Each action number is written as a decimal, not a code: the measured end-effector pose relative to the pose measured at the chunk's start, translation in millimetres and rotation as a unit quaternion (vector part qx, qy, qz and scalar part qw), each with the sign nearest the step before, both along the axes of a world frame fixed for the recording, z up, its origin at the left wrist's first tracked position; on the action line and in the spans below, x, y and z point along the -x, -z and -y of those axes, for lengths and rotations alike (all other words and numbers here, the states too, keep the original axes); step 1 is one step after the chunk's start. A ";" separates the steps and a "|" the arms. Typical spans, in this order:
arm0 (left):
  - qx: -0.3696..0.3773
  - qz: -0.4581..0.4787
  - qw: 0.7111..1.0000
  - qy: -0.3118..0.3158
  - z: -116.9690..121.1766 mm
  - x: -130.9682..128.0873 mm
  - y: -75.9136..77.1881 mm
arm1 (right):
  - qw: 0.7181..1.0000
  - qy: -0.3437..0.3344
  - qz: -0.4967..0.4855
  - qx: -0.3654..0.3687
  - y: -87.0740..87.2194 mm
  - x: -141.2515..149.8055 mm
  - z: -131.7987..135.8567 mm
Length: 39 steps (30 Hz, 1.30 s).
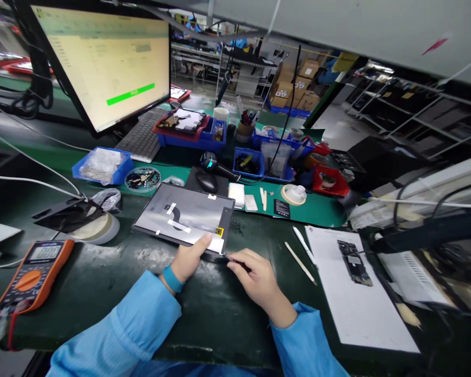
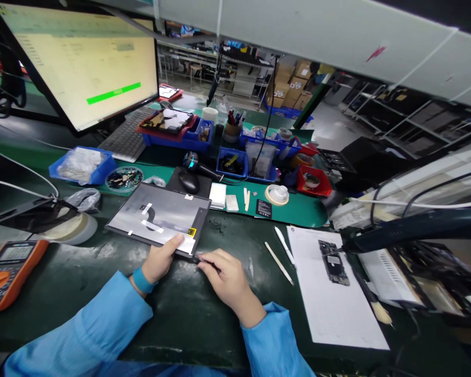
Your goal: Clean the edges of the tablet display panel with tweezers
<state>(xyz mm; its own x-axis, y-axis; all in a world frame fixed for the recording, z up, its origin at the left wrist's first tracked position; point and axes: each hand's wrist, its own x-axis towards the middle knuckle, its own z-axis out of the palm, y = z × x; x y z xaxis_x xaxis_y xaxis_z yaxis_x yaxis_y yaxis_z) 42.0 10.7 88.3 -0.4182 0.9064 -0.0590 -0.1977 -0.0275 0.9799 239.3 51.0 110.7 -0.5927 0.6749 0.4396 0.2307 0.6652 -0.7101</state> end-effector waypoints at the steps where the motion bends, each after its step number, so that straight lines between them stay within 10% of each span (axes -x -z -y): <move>1: 0.001 0.000 1.000 -0.001 0.2 -0.2 -0.4 | 1.000 -0.003 0.004 -0.001 -1.0 -0.4 -0.5; 22: 0.020 -0.077 0.996 -0.027 0.0 -1.9 -15.0 | 0.998 0.034 0.032 0.050 5.2 -1.2 -0.2; 33: 0.163 -0.074 0.983 -0.038 6.0 -3.1 -15.3 | 0.991 0.054 0.035 0.117 5.4 -0.3 0.8; 39: 0.071 -0.102 0.992 -0.028 4.8 -5.3 -20.7 | 0.995 0.040 0.049 0.072 2.5 1.5 -2.7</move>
